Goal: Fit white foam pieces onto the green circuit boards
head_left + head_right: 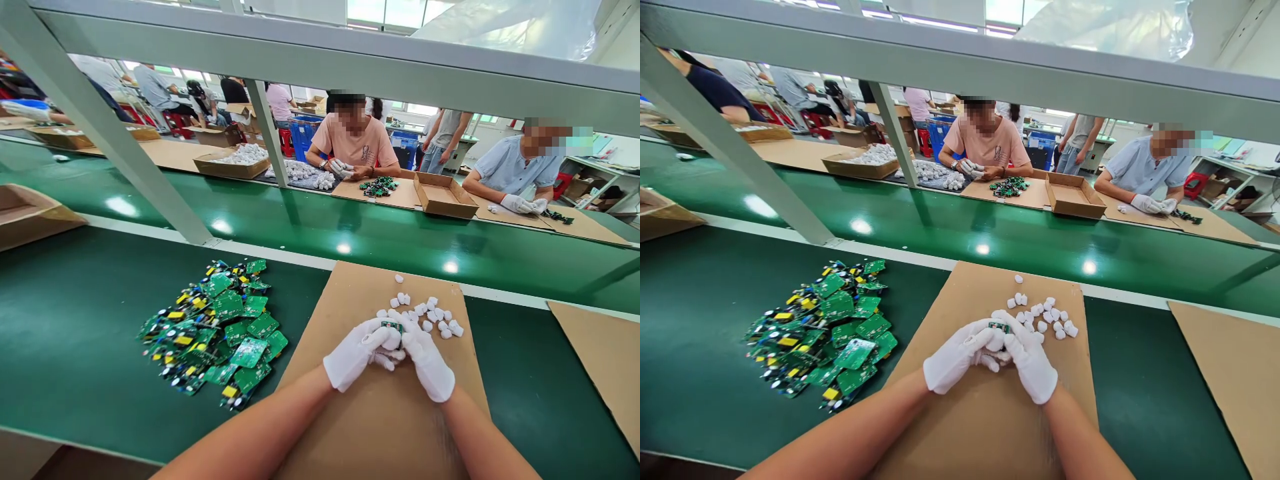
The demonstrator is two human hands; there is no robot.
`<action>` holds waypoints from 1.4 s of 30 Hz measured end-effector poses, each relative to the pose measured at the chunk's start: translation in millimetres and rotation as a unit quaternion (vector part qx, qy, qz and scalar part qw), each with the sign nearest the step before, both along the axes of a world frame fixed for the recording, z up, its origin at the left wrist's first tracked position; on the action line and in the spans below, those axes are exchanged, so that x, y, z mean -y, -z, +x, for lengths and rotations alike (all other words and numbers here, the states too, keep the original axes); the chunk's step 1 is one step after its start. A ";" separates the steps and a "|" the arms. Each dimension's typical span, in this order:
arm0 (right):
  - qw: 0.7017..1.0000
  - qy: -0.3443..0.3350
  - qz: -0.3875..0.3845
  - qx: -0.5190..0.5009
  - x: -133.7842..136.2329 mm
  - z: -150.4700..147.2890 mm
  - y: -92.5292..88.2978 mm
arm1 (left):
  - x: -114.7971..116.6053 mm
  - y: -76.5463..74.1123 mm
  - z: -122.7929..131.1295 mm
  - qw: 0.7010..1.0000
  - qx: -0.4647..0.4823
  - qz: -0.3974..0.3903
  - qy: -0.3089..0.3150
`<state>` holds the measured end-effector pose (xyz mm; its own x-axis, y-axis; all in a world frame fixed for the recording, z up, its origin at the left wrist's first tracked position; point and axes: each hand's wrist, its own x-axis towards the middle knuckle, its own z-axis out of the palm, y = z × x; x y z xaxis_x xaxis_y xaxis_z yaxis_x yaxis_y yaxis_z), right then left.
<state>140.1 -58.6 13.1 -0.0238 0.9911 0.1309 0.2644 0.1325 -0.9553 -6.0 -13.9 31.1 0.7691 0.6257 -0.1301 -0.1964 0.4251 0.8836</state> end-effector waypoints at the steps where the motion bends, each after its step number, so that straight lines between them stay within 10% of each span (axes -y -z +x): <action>1: 1.000 0.017 -0.004 0.011 0.2 -1.0 -1.0 | -0.4 2.7 0.0 1.000 -0.003 0.011 0.005; 6: 0.999 0.034 -0.030 0.026 -0.2 -7.3 -4.5 | -3.9 16.3 0.8 0.999 -0.017 0.052 -0.003; 13: 0.999 0.030 -0.019 -0.009 -0.9 -2.7 2.3 | -2.9 5.2 0.0 0.995 0.017 -0.094 0.022; 25: 0.997 0.038 -0.047 0.038 -1.4 -5.2 -0.5 | -3.3 14.0 1.1 0.999 -0.042 -0.005 0.015; 31: 0.987 0.091 -0.083 -0.099 -4.1 10.7 -7.8 | -22.1 9.2 -6.1 0.997 -0.006 -0.056 -0.053; 35: 0.982 0.154 -0.017 0.107 -2.8 25.1 -9.1 | -33.5 7.1 -14.2 0.989 0.019 -0.096 -0.107; 42: 0.885 0.072 0.117 0.445 -4.5 5.5 5.8 | -59.7 0.1 -12.9 0.981 -0.045 -0.004 -0.190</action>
<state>145.6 -54.1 7.3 -0.0955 0.9406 0.3258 0.9285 0.2022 -0.3115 -18.9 45.9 31.0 0.4661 0.8634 -0.1929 -0.2638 0.3438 0.9012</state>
